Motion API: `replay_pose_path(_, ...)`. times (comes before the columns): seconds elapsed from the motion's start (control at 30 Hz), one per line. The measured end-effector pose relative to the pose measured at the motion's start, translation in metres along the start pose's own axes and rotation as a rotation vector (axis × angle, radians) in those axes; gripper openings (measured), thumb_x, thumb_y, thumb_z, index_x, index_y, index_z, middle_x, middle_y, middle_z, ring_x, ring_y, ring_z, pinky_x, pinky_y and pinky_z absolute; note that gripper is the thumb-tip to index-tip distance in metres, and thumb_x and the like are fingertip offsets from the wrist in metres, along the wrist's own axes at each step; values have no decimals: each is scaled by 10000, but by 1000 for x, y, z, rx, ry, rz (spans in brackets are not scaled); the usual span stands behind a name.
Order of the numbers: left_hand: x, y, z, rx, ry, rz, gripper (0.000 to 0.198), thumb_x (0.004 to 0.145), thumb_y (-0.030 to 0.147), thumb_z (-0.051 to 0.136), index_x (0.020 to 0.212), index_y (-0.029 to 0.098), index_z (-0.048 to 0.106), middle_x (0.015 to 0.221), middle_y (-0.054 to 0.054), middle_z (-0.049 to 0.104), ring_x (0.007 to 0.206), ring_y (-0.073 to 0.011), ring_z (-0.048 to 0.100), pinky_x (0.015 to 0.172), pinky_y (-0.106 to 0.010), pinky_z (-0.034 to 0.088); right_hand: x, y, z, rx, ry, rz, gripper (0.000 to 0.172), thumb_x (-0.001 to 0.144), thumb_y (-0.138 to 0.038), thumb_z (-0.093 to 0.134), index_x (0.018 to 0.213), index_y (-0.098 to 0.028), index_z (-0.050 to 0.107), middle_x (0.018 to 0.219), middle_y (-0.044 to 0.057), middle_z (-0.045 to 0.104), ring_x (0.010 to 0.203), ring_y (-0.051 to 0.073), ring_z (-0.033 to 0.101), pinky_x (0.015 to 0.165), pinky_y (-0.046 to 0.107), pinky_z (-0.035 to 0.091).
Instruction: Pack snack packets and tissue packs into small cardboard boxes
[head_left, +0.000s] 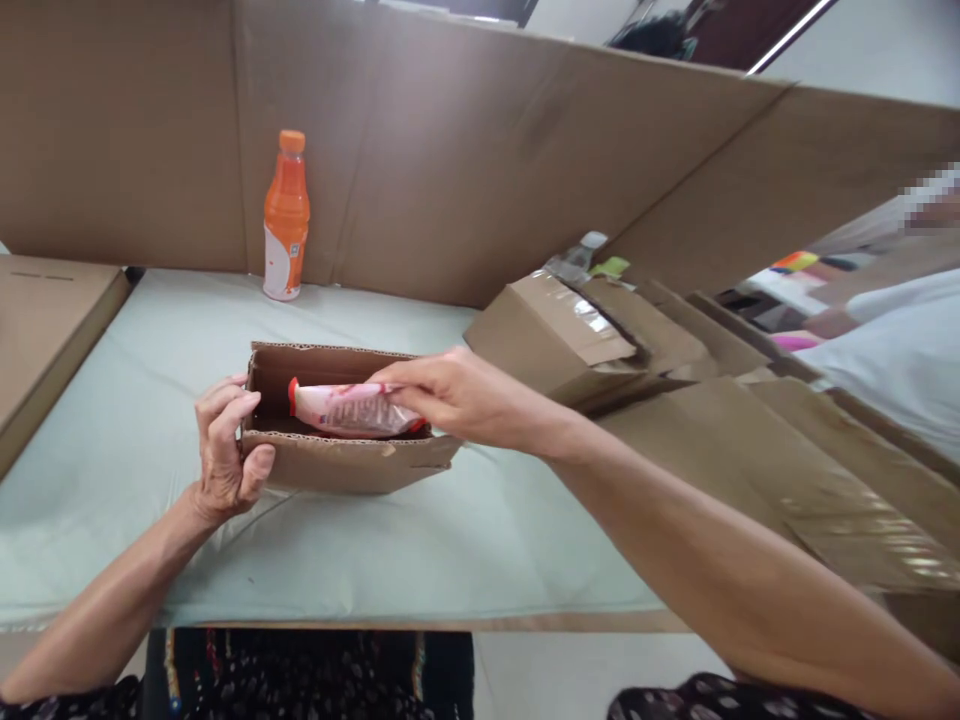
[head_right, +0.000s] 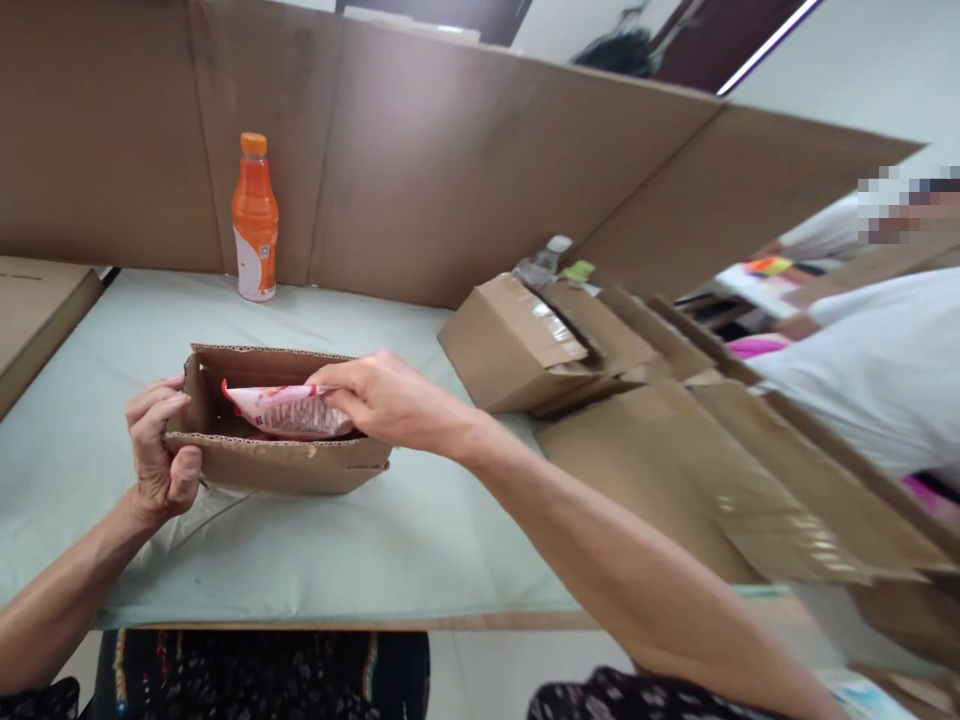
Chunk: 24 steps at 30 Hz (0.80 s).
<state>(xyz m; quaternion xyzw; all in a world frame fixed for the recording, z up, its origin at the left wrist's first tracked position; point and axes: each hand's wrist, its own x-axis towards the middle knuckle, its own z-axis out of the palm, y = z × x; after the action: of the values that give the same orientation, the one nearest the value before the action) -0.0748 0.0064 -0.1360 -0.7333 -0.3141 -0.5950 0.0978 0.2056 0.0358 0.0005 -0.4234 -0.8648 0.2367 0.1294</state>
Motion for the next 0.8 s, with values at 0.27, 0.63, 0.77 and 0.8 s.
replay_pose_path(0.27,-1,1,1,19,-15,4,419,1057,405,459,1450,265,491,1221,-121,569,1239,-328,603,1038,-568,557,40,8,12,-173,-326,14,342,945,-141,532,1099,-249,818,1121,23,830,1018,205,737,880,301,508)
replay_pose_path(0.63,5,-2,-4,19,-75,18,505,1029,240,532,1530,246,470,1309,-147,606,1303,-319,608,1077,-552,563,9,-16,-2,37,-213,-133,369,1032,-422,546,1229,-229,792,1254,58,797,1118,234,738,985,352,570)
replay_pose_path(0.77,12,-4,-11,-33,-207,-23,591,1057,225,507,1633,245,380,1505,-181,583,1406,-304,578,1144,-517,533,-18,-6,10,18,129,-128,357,1012,-394,602,1271,-218,773,1466,117,685,1392,294,611,1177,466,496)
replay_pose_path(0.8,13,-5,-12,-63,-236,-36,616,1067,248,502,1660,250,334,1538,-184,574,1430,-304,568,1163,-524,519,-23,0,13,30,160,-97,374,1005,-401,616,1300,-221,760,1507,124,653,1429,303,582,1173,480,506)
